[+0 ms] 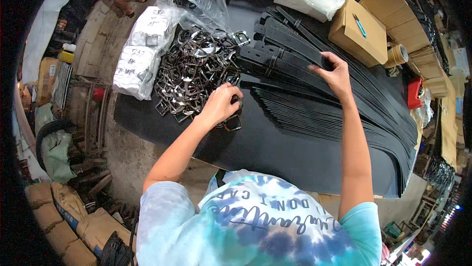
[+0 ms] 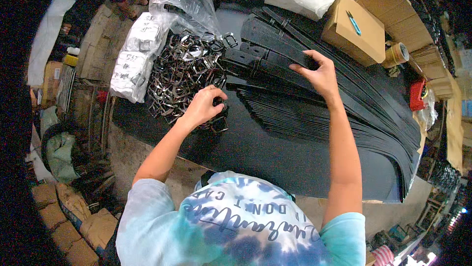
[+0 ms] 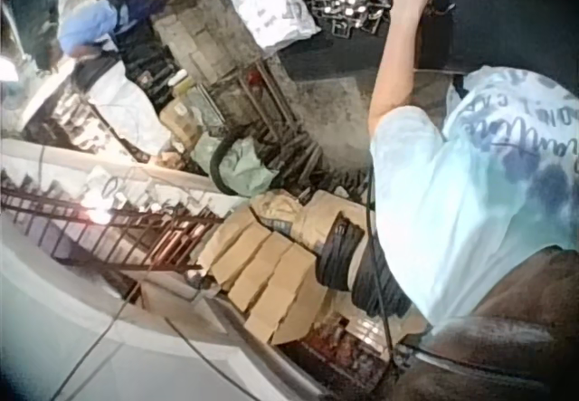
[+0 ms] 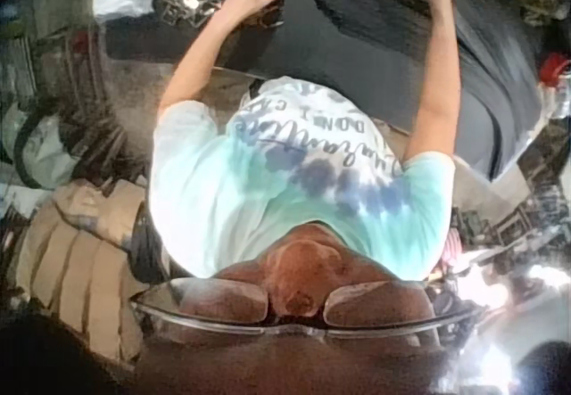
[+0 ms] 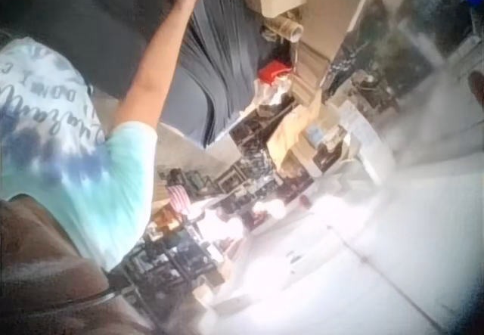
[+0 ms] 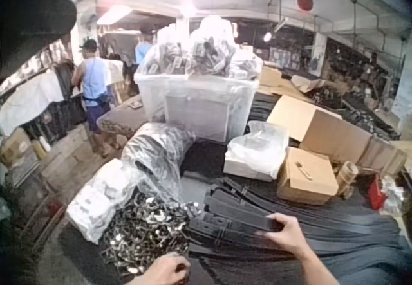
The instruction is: The person attaches belt loops onto the ends of black belt straps laid out on the table by hand.
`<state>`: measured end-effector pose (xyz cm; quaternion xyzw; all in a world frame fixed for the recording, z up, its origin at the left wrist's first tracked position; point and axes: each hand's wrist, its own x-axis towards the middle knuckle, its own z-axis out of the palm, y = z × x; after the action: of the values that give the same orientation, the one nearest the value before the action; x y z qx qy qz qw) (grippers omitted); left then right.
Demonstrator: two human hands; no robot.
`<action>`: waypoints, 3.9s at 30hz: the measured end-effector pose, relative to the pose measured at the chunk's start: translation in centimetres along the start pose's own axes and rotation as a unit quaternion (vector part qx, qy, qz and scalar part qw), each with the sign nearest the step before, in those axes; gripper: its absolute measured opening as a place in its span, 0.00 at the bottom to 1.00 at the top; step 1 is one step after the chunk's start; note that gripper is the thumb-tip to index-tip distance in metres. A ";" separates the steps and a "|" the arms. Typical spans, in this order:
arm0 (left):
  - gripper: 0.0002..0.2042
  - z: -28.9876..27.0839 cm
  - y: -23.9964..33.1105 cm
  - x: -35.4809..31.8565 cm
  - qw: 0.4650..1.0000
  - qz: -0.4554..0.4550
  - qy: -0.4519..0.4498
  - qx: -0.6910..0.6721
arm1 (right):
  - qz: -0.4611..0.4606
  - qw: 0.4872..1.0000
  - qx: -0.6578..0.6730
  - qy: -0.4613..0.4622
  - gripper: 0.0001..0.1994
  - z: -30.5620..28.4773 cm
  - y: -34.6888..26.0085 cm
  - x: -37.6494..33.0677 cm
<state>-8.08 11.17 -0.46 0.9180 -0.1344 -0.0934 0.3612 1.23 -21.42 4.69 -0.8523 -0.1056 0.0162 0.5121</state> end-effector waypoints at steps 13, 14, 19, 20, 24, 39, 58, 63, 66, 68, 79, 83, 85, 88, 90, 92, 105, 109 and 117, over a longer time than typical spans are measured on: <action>0.05 -0.7 0.7 2.8 0.839 -0.181 -0.058 -0.511 | 0.004 0.995 0.053 -0.089 0.16 -1.9 -2.8 -2.7; 0.05 -0.5 0.6 3.2 0.795 -0.200 -0.031 -0.572 | -0.006 0.995 0.037 -0.097 0.17 -1.9 -2.6 -2.7; 0.06 0.8 1.3 5.1 0.635 -0.195 0.016 -0.748 | 0.018 0.992 0.059 -0.107 0.17 -1.5 -2.9 -3.0; 0.07 0.9 1.8 5.6 0.593 -0.193 0.024 -0.781 | 0.009 0.994 0.031 -0.102 0.17 -1.4 -3.1 -2.9; 0.10 -0.8 4.1 6.4 0.525 -0.166 0.039 -0.834 | -0.006 0.997 -0.037 -0.072 0.16 -1.2 -3.6 -2.4; 0.16 -0.3 2.2 6.9 0.553 -0.114 -0.050 -0.824 | 0.018 0.995 0.097 0.006 0.09 -2.3 -3.3 -2.1; 0.10 -0.1 3.7 7.3 0.728 -0.175 0.020 -0.663 | 0.029 0.994 0.085 -0.064 0.08 -2.5 -4.1 -2.5; 0.11 0.3 4.7 7.2 0.688 -0.175 0.012 -0.704 | 0.027 0.994 0.056 -0.086 0.08 -3.1 -4.5 -2.2; 0.13 0.3 3.9 7.5 0.719 -0.127 -0.001 -0.683 | 0.026 0.995 0.043 -0.085 0.08 -3.0 -4.9 -2.2; 0.14 0.0 4.0 7.6 0.718 -0.119 0.011 -0.685 | 0.025 0.996 0.038 -0.075 0.08 -2.7 -4.6 -2.4; 0.14 1.2 4.8 7.3 0.643 -0.132 0.098 -0.748 | 0.008 0.998 0.062 -0.003 0.08 -1.5 -3.3 -3.2; 0.13 1.2 5.7 6.9 0.650 -0.138 0.099 -0.741 | -0.011 0.999 0.046 -0.002 0.09 -1.9 -3.3 -3.2; 0.12 1.0 5.5 7.1 0.602 -0.106 0.077 -0.788 | 0.008 0.998 0.056 -0.016 0.09 -2.0 -3.6 -3.1; 0.12 1.0 6.0 7.7 0.648 -0.079 0.042 -0.757 | 0.008 0.999 0.047 -0.015 0.09 -1.9 -3.4 -3.2; 0.12 1.0 6.7 8.5 0.661 -0.079 0.065 -0.744 | 0.004 0.999 0.046 -0.021 0.09 -1.8 -3.5 -3.1; 0.12 1.1 8.4 8.9 0.644 -0.113 0.117 -0.748 | 0.001 0.999 0.045 -0.027 0.09 -1.4 -3.5 -3.1; 0.11 4.4 5.9 7.0 0.608 -0.244 0.076 -0.751 | -0.051 0.990 -0.056 0.122 0.14 0.1 -3.1 -1.2; 0.13 3.8 3.9 5.4 0.612 -0.240 0.108 -0.746 | -0.051 0.984 -0.076 0.153 0.15 0.7 -1.9 0.0; 0.14 1.5 3.6 4.6 0.609 -0.189 0.087 -0.766 | -0.019 0.985 -0.113 0.126 0.18 1.8 -1.6 0.1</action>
<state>-4.77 6.20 0.63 0.3158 0.1949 -0.1487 0.9166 0.85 -19.07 5.22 -0.8979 -0.0579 -0.1133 0.4215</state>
